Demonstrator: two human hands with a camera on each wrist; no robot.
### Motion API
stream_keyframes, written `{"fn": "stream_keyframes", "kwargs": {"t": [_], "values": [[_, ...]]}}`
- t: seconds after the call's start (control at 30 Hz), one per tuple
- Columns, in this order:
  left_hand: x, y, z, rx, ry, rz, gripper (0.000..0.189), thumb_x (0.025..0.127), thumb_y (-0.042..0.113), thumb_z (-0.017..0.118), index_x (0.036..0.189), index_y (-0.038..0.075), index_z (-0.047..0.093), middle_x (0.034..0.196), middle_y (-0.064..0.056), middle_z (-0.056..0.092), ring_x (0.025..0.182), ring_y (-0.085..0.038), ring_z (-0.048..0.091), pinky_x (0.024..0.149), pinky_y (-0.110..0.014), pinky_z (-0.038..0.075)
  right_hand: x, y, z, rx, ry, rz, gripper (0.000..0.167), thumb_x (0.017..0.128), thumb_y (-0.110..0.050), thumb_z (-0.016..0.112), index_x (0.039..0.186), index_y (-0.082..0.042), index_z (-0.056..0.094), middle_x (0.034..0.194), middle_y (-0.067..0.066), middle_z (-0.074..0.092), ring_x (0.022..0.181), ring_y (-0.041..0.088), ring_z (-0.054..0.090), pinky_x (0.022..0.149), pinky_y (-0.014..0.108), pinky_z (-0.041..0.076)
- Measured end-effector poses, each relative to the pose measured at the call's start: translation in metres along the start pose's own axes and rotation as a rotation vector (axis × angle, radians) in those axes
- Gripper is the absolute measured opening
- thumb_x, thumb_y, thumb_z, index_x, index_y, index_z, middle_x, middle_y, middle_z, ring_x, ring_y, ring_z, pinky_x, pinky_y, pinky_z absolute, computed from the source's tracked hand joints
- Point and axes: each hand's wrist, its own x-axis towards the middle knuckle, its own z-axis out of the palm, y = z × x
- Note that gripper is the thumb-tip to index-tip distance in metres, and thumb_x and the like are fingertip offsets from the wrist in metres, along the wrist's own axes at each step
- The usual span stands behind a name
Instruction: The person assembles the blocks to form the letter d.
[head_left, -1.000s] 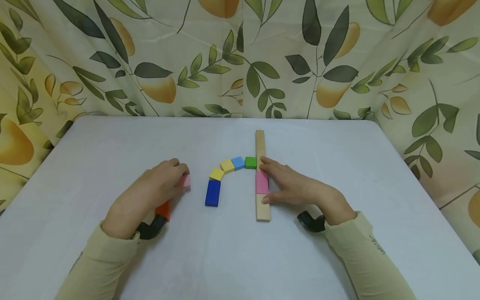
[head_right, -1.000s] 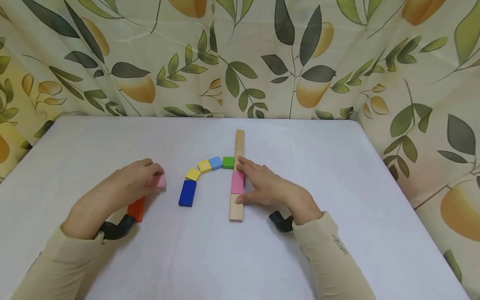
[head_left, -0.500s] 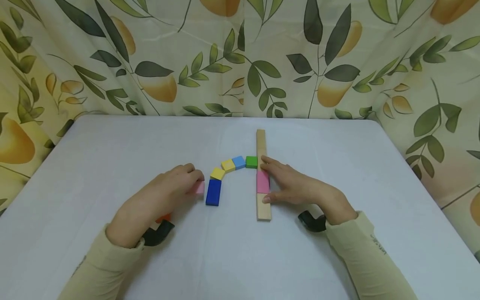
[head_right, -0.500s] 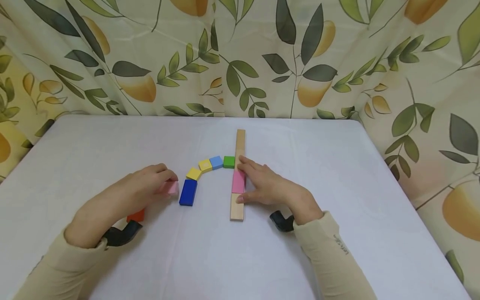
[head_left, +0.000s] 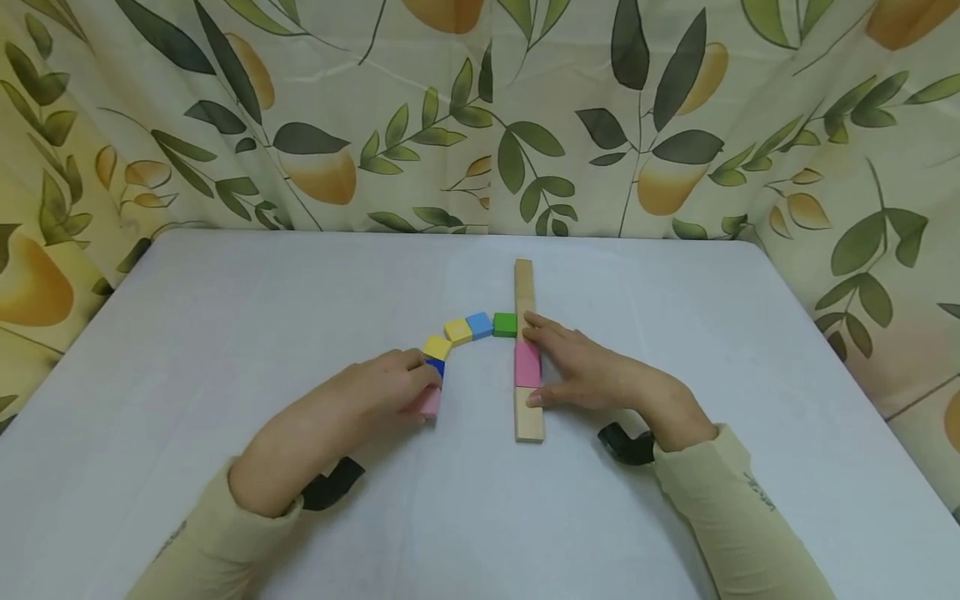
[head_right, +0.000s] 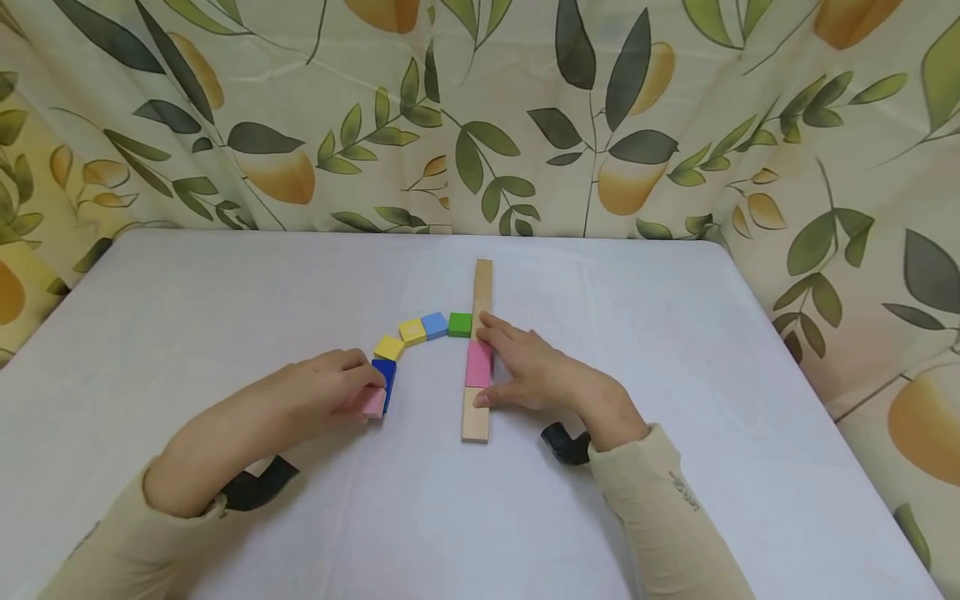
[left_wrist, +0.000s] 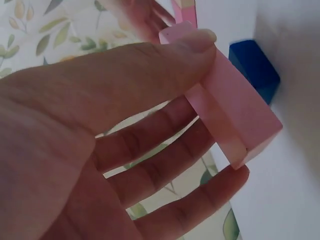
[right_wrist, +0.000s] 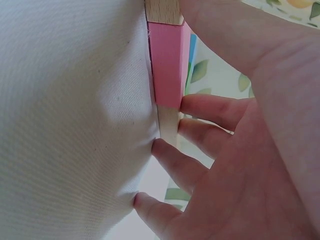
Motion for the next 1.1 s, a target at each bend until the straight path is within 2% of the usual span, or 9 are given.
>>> {"fn": "stream_keyframes", "kwargs": {"t": [0.17, 0.33, 0.53, 0.9, 1.1], "values": [[0.006, 0.006, 0.004, 0.003, -0.042, 0.05, 0.023, 0.088, 0.006, 0.073, 0.109, 0.007, 0.063, 0.103, -0.007, 0.061, 0.097, -0.021, 0.062, 0.08, -0.03, 0.056, -0.001, 0.001, 0.0, 0.003, 0.0, -0.007, 0.091, 0.086, -0.037, 0.077, 0.154, -0.003, 0.027, 0.167, 0.013, 0.008, 0.153, 0.036, 0.013, 0.121, 0.062, 0.01], [0.011, 0.011, 0.01, 0.014, -0.069, 0.073, 0.027, 0.087, 0.017, 0.077, 0.11, 0.008, 0.065, 0.101, -0.006, 0.061, 0.093, -0.019, 0.061, 0.079, -0.028, 0.056, 0.0, 0.001, 0.0, -0.001, -0.001, -0.001, 0.091, 0.085, -0.037, 0.077, 0.154, -0.003, 0.027, 0.167, 0.013, 0.008, 0.153, 0.036, 0.013, 0.121, 0.061, 0.011], [0.014, 0.016, 0.015, 0.058, -0.047, 0.104, 0.028, 0.086, 0.02, 0.078, 0.108, 0.007, 0.067, 0.097, -0.006, 0.061, 0.089, -0.018, 0.06, 0.078, -0.027, 0.055, 0.0, 0.001, -0.001, 0.0, 0.0, 0.001, 0.091, 0.085, -0.038, 0.077, 0.154, -0.003, 0.028, 0.167, 0.014, 0.009, 0.153, 0.037, 0.014, 0.121, 0.061, 0.012], [0.018, 0.022, 0.023, 0.162, -0.017, 0.075, 0.03, 0.084, 0.024, 0.079, 0.106, 0.007, 0.067, 0.098, -0.008, 0.063, 0.09, -0.02, 0.058, 0.077, -0.028, 0.056, 0.0, 0.002, 0.0, -0.005, -0.002, 0.005, 0.092, 0.085, -0.04, 0.077, 0.154, -0.004, 0.027, 0.167, 0.013, 0.008, 0.153, 0.037, 0.014, 0.121, 0.06, 0.012], [0.018, 0.022, 0.025, 0.146, -0.028, 0.041, 0.03, 0.084, 0.019, 0.079, 0.11, 0.01, 0.066, 0.1, -0.009, 0.064, 0.091, -0.021, 0.059, 0.076, -0.028, 0.057, 0.0, 0.003, 0.0, -0.006, 0.0, 0.002, 0.093, 0.085, -0.04, 0.077, 0.154, -0.004, 0.027, 0.167, 0.013, 0.008, 0.153, 0.037, 0.014, 0.121, 0.061, 0.012]]}}
